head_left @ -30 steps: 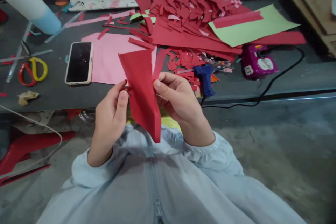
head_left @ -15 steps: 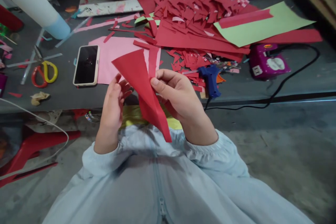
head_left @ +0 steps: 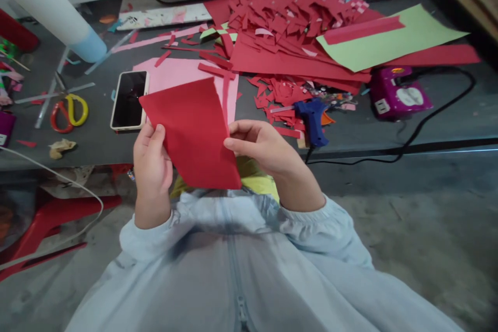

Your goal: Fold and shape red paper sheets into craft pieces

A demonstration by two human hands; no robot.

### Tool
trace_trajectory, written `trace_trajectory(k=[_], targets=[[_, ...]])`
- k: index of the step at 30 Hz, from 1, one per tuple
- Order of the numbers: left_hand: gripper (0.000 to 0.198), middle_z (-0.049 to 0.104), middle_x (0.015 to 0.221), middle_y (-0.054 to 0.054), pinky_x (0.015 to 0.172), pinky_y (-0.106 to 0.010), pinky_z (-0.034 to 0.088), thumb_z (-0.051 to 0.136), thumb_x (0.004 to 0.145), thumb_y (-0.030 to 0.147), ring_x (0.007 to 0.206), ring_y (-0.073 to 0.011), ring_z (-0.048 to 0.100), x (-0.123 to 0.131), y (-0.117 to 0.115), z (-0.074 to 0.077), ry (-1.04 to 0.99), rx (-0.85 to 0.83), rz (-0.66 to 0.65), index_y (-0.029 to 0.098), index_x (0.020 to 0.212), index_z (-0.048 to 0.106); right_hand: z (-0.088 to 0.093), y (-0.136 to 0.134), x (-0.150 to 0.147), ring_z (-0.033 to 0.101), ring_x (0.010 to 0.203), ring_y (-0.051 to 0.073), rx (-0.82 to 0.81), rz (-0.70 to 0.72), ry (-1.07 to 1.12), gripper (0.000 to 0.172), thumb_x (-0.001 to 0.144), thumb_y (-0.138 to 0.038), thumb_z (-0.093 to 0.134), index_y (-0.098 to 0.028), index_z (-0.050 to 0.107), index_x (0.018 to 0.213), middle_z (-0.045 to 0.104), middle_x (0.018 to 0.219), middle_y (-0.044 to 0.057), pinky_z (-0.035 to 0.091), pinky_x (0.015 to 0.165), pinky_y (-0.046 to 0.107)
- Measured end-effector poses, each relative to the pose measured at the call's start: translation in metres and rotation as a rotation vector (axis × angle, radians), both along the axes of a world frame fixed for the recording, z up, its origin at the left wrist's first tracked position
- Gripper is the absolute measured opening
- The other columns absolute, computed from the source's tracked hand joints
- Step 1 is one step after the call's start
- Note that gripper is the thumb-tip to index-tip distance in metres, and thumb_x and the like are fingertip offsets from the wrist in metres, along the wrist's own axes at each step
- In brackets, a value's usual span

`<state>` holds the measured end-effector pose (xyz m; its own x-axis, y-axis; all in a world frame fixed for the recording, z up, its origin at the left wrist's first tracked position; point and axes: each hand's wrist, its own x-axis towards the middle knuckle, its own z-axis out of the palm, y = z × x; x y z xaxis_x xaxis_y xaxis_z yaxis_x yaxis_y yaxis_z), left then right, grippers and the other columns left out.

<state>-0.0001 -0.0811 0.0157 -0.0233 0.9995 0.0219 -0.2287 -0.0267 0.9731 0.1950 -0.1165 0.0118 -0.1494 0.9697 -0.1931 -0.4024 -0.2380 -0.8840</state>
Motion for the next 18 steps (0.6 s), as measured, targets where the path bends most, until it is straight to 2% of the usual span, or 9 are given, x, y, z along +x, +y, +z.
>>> trace_trajectory(k=[3, 6, 9, 12, 15, 18], targets=[[0.021, 0.074, 0.107, -0.001, 0.081, -0.025, 0.056, 0.072, 0.081, 0.038, 0.099, -0.0167, 0.070, 0.003, 0.002, -0.003, -0.075, -0.062, -0.007, 0.025, 0.098, 0.070, -0.004, 0.000, -0.005, 0.051, 0.052, 0.004, -0.048, -0.004, 0.069, 0.039, 0.061, -0.045, 0.089, -0.018, 0.063, 0.073, 0.061, 0.061, -0.006, 0.042, 0.048, 0.016], [0.015, 0.073, 0.089, 0.003, 0.074, -0.019, 0.054, 0.069, 0.082, 0.038, 0.085, -0.0116, 0.068, 0.012, 0.000, -0.006, -0.153, -0.122, 0.045, 0.024, 0.087, 0.069, -0.007, 0.000, -0.012, 0.055, 0.053, 0.005, -0.117, 0.005, 0.130, 0.042, 0.058, -0.045, 0.091, -0.018, 0.063, 0.075, 0.064, 0.064, -0.006, 0.044, 0.048, 0.016], [0.021, 0.074, 0.090, 0.002, 0.082, -0.022, 0.055, 0.064, 0.086, 0.046, 0.090, -0.0134, 0.068, 0.024, -0.004, -0.007, -0.141, -0.110, 0.102, 0.025, 0.086, 0.067, -0.008, -0.002, -0.020, 0.060, 0.055, 0.007, -0.153, -0.013, 0.180, 0.044, 0.056, -0.043, 0.092, -0.019, 0.064, 0.079, 0.067, 0.065, -0.005, 0.048, 0.051, 0.017], [0.030, 0.075, 0.093, 0.001, 0.084, -0.026, 0.056, 0.060, 0.088, 0.055, 0.094, -0.0165, 0.070, 0.033, -0.009, -0.008, -0.072, -0.075, 0.100, 0.026, 0.090, 0.066, -0.010, -0.004, -0.028, 0.061, 0.053, 0.008, -0.156, -0.043, 0.203, 0.044, 0.057, -0.043, 0.092, -0.019, 0.063, 0.079, 0.066, 0.060, -0.007, 0.050, 0.052, 0.018], [0.038, 0.074, 0.097, -0.001, 0.083, -0.028, 0.056, 0.055, 0.089, 0.063, 0.099, -0.0191, 0.069, 0.033, -0.012, -0.012, -0.003, -0.095, 0.104, 0.026, 0.093, 0.066, -0.010, -0.005, -0.034, 0.063, 0.054, 0.010, -0.139, -0.051, 0.184, 0.042, 0.060, -0.045, 0.091, -0.020, 0.063, 0.080, 0.069, 0.062, -0.005, 0.053, 0.054, 0.020], [0.039, 0.072, 0.096, -0.002, 0.085, -0.029, 0.055, 0.056, 0.090, 0.063, 0.098, -0.0192, 0.067, 0.027, -0.013, -0.014, 0.148, -0.073, 0.118, 0.025, 0.091, 0.068, -0.009, -0.006, -0.035, 0.067, 0.059, 0.012, -0.117, -0.084, 0.139, 0.043, 0.061, -0.048, 0.089, -0.021, 0.060, 0.079, 0.072, 0.068, -0.003, 0.055, 0.057, 0.022]])
